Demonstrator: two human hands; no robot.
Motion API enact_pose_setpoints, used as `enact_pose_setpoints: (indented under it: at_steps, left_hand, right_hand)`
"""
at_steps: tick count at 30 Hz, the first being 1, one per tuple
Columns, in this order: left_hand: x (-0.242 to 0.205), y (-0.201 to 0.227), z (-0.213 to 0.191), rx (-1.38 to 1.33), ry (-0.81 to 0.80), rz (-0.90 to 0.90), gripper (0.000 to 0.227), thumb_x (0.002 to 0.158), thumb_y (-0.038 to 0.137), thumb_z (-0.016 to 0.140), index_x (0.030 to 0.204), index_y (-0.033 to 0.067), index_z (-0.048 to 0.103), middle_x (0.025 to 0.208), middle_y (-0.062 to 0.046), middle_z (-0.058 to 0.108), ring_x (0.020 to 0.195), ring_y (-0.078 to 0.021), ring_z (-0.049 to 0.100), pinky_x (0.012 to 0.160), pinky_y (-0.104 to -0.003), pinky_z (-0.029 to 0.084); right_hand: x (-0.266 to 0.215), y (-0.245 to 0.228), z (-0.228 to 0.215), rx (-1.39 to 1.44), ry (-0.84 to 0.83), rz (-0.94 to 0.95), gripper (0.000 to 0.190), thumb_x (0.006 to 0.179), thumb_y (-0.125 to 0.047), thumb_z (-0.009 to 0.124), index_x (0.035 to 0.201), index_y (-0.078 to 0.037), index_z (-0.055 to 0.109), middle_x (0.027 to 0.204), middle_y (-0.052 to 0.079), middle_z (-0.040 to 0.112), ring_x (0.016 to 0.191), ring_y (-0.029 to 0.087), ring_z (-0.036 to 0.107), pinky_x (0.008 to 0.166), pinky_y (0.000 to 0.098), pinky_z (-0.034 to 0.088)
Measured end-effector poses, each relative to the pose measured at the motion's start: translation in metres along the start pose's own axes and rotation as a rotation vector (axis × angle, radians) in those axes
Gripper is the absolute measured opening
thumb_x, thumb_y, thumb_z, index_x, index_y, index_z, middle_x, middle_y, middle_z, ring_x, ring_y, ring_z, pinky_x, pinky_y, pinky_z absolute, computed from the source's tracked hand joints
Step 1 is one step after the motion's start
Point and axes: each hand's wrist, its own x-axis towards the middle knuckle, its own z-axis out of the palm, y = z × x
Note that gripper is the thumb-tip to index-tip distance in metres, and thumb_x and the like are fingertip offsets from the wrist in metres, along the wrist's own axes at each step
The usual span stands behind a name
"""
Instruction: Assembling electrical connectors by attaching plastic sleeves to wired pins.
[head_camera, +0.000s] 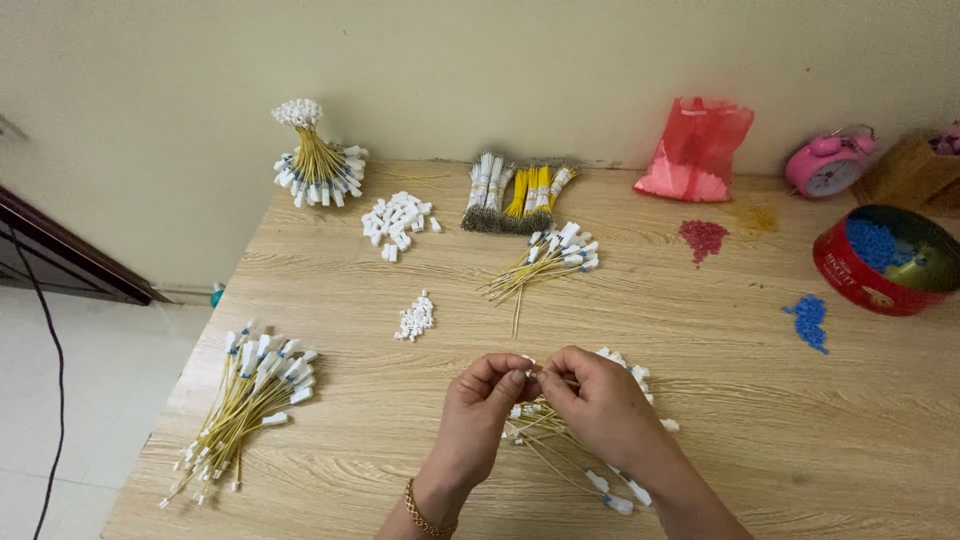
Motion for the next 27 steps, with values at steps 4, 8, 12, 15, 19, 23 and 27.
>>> enact_pose_setpoints:
  at_steps: [4, 8, 12, 15, 19, 23, 27]
  left_hand:
    - [0.002, 0.001, 0.006, 0.039, 0.041, -0.009, 0.014, 0.099, 0.002, 0.059, 0.108, -0.0019, 0.069, 0.1, -0.009, 0.075, 0.092, -0.0156, 0.073, 0.086, -0.031, 0.062]
    - [0.008, -0.007, 0.005, 0.111, 0.052, 0.011, 0.014, 0.099, 0.001, 0.06, 0.107, -0.0022, 0.071, 0.099, -0.008, 0.076, 0.091, -0.0137, 0.071, 0.085, -0.029, 0.061]
    - [0.012, 0.0, 0.006, 0.512, 0.09, -0.026, 0.016, 0.097, 0.008, 0.065, 0.107, 0.0003, 0.075, 0.096, -0.011, 0.079, 0.09, -0.0169, 0.072, 0.08, -0.03, 0.058]
    - [0.015, -0.013, -0.008, 0.827, 0.075, 0.279, 0.015, 0.092, 0.007, 0.07, 0.104, 0.0034, 0.077, 0.113, -0.01, 0.073, 0.106, -0.0206, 0.07, 0.089, -0.033, 0.056]
    - [0.024, -0.005, -0.013, 0.837, 0.158, 0.203, 0.024, 0.088, 0.011, 0.072, 0.111, 0.0063, 0.073, 0.108, -0.009, 0.071, 0.099, -0.0214, 0.07, 0.086, -0.032, 0.057]
    - [0.036, -0.015, -0.031, 0.708, 0.165, 0.056, 0.023, 0.088, 0.008, 0.069, 0.11, 0.0059, 0.074, 0.102, -0.01, 0.072, 0.092, -0.0232, 0.068, 0.083, -0.034, 0.056]
    - [0.041, -0.019, -0.032, 0.563, 0.149, -0.157, 0.025, 0.092, 0.011, 0.065, 0.115, 0.0078, 0.073, 0.101, -0.011, 0.072, 0.089, -0.0237, 0.07, 0.081, -0.034, 0.06]
  right_hand:
    - [0.003, 0.0, 0.002, -0.024, 0.011, 0.026, 0.021, 0.091, -0.024, 0.068, 0.092, -0.003, 0.07, 0.075, 0.006, 0.074, 0.068, 0.012, 0.068, 0.062, 0.0321, 0.054]
    - [0.011, 0.014, 0.001, -0.01, -0.015, 0.054, 0.021, 0.092, -0.025, 0.067, 0.092, -0.004, 0.07, 0.075, 0.006, 0.074, 0.069, 0.012, 0.067, 0.064, 0.032, 0.055]
    - [0.044, 0.05, -0.011, -0.156, -0.133, -0.014, 0.023, 0.094, -0.028, 0.065, 0.096, -0.006, 0.073, 0.081, 0.009, 0.076, 0.074, 0.018, 0.071, 0.072, 0.0343, 0.056]
    - [0.091, 0.049, -0.031, -0.418, 0.106, -0.027, 0.023, 0.094, -0.029, 0.066, 0.102, -0.009, 0.074, 0.099, 0.011, 0.072, 0.09, 0.028, 0.069, 0.08, 0.042, 0.053]
    - [0.163, 0.086, -0.045, -0.529, 0.256, -0.083, 0.02, 0.095, -0.025, 0.064, 0.106, -0.011, 0.072, 0.103, 0.01, 0.072, 0.099, 0.03, 0.068, 0.087, 0.044, 0.053]
    - [0.195, 0.105, -0.046, -0.605, 0.369, -0.107, 0.025, 0.084, -0.019, 0.072, 0.108, -0.011, 0.072, 0.11, 0.01, 0.07, 0.103, 0.031, 0.065, 0.088, 0.0452, 0.051]
    - [0.195, 0.127, -0.043, -0.635, 0.405, -0.25, 0.028, 0.08, -0.018, 0.075, 0.107, -0.01, 0.074, 0.108, 0.008, 0.072, 0.102, 0.032, 0.064, 0.09, 0.0446, 0.05]
